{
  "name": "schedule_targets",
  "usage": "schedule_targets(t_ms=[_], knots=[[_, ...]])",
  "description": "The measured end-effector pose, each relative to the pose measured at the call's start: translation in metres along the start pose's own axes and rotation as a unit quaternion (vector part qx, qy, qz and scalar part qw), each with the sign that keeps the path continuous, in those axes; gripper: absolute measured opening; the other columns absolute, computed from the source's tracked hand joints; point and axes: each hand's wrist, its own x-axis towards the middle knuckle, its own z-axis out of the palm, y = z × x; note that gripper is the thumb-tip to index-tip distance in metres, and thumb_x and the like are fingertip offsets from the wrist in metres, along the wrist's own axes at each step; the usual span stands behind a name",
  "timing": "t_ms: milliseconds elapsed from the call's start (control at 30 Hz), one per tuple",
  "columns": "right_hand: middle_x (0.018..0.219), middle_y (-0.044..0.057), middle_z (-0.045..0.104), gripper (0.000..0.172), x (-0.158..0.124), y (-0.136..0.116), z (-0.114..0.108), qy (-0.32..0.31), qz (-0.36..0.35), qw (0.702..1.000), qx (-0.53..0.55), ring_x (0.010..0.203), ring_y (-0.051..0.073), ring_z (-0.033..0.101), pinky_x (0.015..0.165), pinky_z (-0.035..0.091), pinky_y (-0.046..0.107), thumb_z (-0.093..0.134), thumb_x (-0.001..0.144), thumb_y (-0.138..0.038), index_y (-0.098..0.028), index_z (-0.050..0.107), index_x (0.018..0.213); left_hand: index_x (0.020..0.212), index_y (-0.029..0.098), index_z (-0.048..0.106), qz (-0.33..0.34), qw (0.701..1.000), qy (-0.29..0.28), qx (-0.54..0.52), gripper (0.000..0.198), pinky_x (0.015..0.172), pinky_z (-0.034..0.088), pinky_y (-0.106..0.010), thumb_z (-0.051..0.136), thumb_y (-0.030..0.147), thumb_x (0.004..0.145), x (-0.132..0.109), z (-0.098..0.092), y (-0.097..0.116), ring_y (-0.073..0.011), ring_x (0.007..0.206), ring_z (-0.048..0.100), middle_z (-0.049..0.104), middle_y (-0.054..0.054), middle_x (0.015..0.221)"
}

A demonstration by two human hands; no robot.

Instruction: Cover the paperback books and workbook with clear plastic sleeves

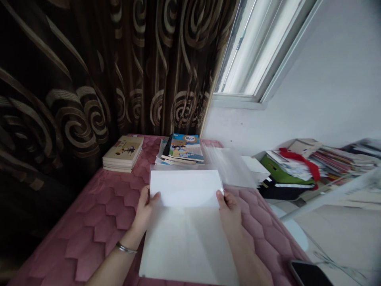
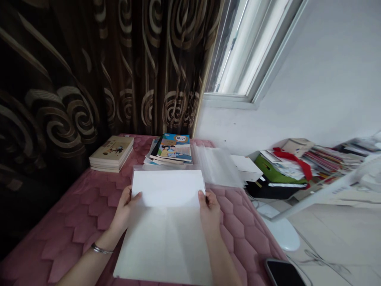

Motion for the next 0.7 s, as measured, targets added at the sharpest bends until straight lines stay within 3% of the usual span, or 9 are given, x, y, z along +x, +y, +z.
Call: schedule_targets(t_ms=[200,467,700], knots=[[0.064,-0.003,0.060,0.035,-0.0042,-0.0079,0.0000,-0.005,0.058,0.996,0.066,0.056,0.017,0.053,0.050,0.043,0.028,0.070,0.065,-0.055,-0.024,0.057,0.074,0.090,0.020,0.052,0.009,1.000,-0.007,0.006,0.036,0.064,0.044,-0.023,0.070,0.042,0.069,0.0018,-0.0007,-0.0027,-0.0136,0.071,0.058,0.065,0.000,0.081],[0.059,-0.002,0.057,0.040,0.0008,-0.0017,-0.0002,-0.006,0.020,1.000,-0.002,0.054,0.015,0.049,0.049,0.040,0.028,0.065,0.068,-0.060,-0.021,0.058,0.072,0.086,0.020,0.053,0.008,1.000,0.000,0.024,0.037,0.061,0.042,-0.023,0.070,0.047,0.067,0.0010,0.0006,-0.0007,-0.0132,0.067,0.056,0.062,0.002,0.075],[0.061,-0.003,0.059,0.034,0.0010,-0.0055,-0.0007,-0.001,0.049,0.996,0.078,0.056,0.016,0.051,0.051,0.042,0.028,0.073,0.061,-0.053,-0.023,0.058,0.070,0.089,0.021,0.054,0.009,1.000,-0.010,0.005,0.035,0.063,0.044,-0.024,0.071,0.042,0.066,0.0005,0.0006,0.0020,-0.0142,0.071,0.058,0.064,0.000,0.079]])
